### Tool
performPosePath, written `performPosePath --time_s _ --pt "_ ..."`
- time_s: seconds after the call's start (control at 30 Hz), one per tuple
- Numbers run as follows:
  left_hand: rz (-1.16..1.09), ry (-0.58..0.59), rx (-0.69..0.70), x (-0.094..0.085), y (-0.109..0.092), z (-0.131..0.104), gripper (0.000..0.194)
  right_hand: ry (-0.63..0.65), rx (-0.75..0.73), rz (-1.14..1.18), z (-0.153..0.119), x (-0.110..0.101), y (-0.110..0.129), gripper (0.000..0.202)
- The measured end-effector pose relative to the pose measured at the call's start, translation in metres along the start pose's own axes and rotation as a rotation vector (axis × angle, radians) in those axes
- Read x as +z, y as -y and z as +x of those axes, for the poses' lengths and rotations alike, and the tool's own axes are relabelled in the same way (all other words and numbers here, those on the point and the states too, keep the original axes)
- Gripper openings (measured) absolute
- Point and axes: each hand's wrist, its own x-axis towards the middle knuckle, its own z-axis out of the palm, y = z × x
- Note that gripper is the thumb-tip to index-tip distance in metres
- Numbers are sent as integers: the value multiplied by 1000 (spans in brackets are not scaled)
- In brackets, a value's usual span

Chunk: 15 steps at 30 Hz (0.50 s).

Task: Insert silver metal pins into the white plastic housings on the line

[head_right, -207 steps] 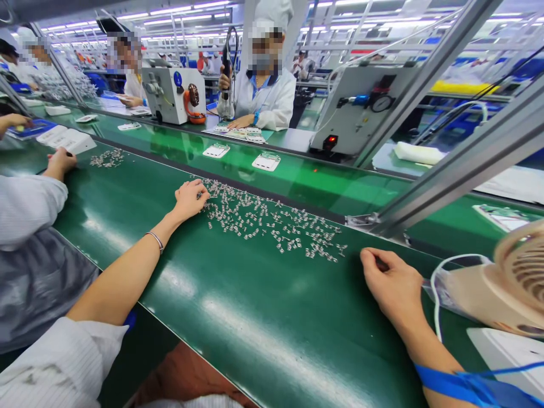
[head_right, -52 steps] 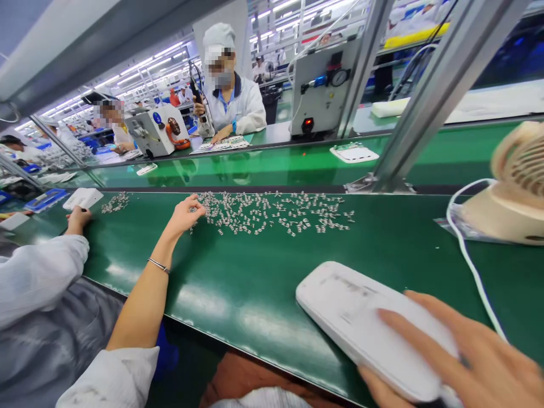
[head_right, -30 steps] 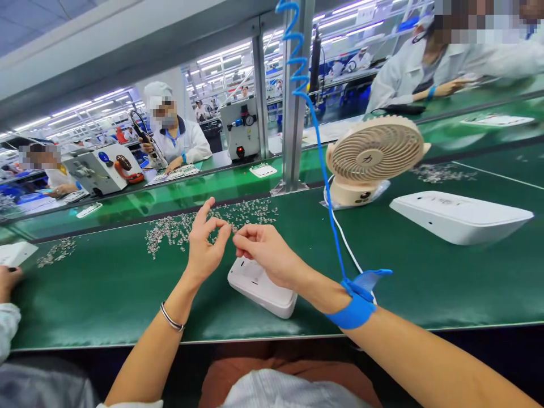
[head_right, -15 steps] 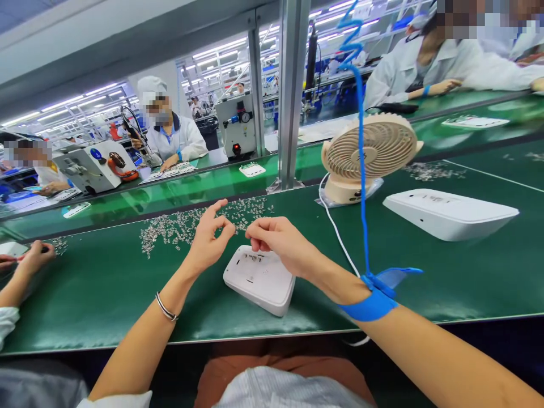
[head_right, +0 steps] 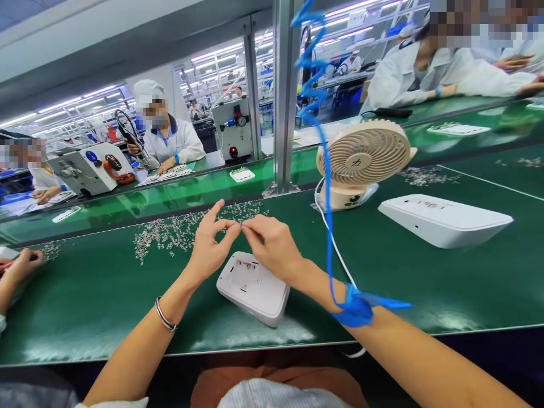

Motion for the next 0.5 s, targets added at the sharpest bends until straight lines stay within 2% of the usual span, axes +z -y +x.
performPosePath --time_s 0.1,0.17,0.2,0.27,0.33,0.43,0.5 --pt "-148 8 -77 -1 2 0 9 -82 -289 -269 -4 11 -7 27" --pt "-208 12 -130 -3 6 0 8 -67 -353 -296 -4 15 -9 26" --pt "-223 15 -148 -4 9 -1 8 -48 -340 -257 -3 16 -8 23" --pt "-225 9 -168 -6 13 -1 9 3 -184 -96 2 15 -4 13" --pt "-165 -20 -144 -8 17 -1 9 80 124 139 9 11 2 25" --pt "38 -69 -33 -9 20 -3 7 316 582 513 23 8 8 44" --pt "196 -94 43 -8 21 -6 8 489 732 687 30 8 7 46"
